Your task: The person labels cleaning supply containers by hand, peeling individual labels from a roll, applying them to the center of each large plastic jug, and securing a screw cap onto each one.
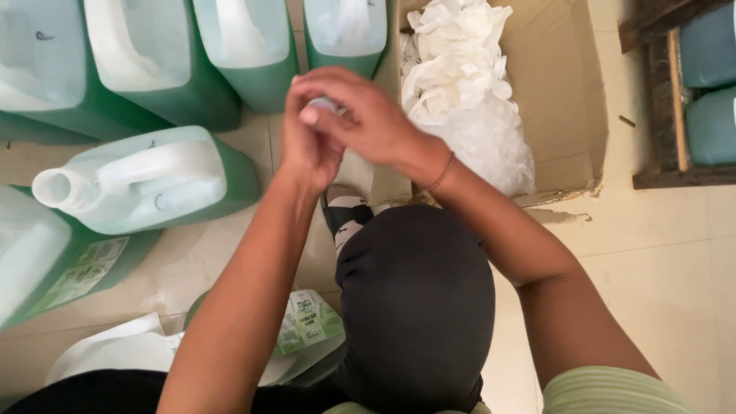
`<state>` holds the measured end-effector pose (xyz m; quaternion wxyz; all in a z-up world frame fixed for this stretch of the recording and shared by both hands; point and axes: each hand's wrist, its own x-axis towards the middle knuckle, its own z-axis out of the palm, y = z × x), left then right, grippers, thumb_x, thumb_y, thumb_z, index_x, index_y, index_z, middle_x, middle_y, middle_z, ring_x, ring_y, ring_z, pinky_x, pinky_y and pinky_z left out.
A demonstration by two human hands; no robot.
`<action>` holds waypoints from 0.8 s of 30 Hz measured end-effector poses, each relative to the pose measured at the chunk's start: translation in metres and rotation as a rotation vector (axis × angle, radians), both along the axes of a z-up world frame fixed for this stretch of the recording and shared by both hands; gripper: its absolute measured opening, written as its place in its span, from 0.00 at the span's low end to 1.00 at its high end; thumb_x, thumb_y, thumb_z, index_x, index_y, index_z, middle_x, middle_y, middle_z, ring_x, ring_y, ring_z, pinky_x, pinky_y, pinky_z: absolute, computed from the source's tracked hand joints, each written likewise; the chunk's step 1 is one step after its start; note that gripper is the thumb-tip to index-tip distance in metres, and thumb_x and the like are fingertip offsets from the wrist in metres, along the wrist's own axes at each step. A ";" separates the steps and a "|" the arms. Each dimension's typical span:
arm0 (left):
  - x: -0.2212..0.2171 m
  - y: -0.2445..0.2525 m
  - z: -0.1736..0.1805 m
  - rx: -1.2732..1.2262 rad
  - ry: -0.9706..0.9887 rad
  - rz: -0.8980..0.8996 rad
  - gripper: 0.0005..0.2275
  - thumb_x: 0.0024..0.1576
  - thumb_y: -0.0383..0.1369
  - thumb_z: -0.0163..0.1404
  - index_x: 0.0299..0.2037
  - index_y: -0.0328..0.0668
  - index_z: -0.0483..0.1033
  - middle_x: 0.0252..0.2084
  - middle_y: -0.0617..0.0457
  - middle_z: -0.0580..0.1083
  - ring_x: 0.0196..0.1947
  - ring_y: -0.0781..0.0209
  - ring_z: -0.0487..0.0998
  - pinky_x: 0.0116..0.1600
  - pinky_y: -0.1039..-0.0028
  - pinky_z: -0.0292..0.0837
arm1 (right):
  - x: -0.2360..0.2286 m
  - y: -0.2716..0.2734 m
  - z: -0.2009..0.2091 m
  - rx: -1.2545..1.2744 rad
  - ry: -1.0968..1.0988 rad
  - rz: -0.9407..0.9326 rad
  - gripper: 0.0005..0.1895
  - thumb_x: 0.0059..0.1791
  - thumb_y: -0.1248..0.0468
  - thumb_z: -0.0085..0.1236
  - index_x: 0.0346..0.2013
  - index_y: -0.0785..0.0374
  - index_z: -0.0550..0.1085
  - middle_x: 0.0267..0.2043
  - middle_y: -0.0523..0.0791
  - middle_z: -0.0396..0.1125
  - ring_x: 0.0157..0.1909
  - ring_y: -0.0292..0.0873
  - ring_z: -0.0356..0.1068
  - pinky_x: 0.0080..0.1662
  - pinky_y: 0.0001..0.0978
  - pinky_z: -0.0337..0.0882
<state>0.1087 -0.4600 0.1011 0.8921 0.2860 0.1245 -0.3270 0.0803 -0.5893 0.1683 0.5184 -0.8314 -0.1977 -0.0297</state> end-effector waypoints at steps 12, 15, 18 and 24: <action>-0.026 0.084 -0.047 0.018 0.252 -0.041 0.09 0.66 0.30 0.44 0.54 0.40 0.69 0.43 0.50 0.73 0.39 0.62 0.77 0.42 0.77 0.79 | 0.078 -0.180 -0.158 0.460 0.403 -0.595 0.13 0.59 0.63 0.52 0.57 0.64 0.73 0.52 0.43 0.70 0.51 0.37 0.74 0.52 0.31 0.77; -0.036 0.094 -0.047 0.067 0.296 -0.080 0.13 0.62 0.27 0.42 0.56 0.42 0.68 0.46 0.49 0.74 0.40 0.60 0.78 0.41 0.77 0.79 | 0.107 -0.209 -0.270 0.398 0.578 -0.685 0.17 0.56 0.64 0.47 0.57 0.67 0.74 0.50 0.50 0.74 0.48 0.42 0.76 0.52 0.33 0.79; -0.044 0.099 -0.047 0.102 0.325 -0.118 0.15 0.61 0.25 0.42 0.58 0.43 0.67 0.49 0.49 0.73 0.42 0.59 0.79 0.39 0.77 0.78 | 0.121 -0.212 -0.338 -0.082 0.463 -0.745 0.18 0.55 0.63 0.51 0.58 0.69 0.71 0.54 0.51 0.72 0.54 0.48 0.73 0.54 0.35 0.73; -0.059 0.110 -0.044 0.168 0.321 -0.181 0.16 0.59 0.25 0.42 0.59 0.42 0.67 0.51 0.49 0.72 0.40 0.60 0.79 0.36 0.78 0.77 | 0.105 -0.201 -0.386 -0.913 0.483 -0.538 0.15 0.55 0.62 0.51 0.55 0.64 0.73 0.56 0.50 0.68 0.60 0.52 0.65 0.52 0.37 0.72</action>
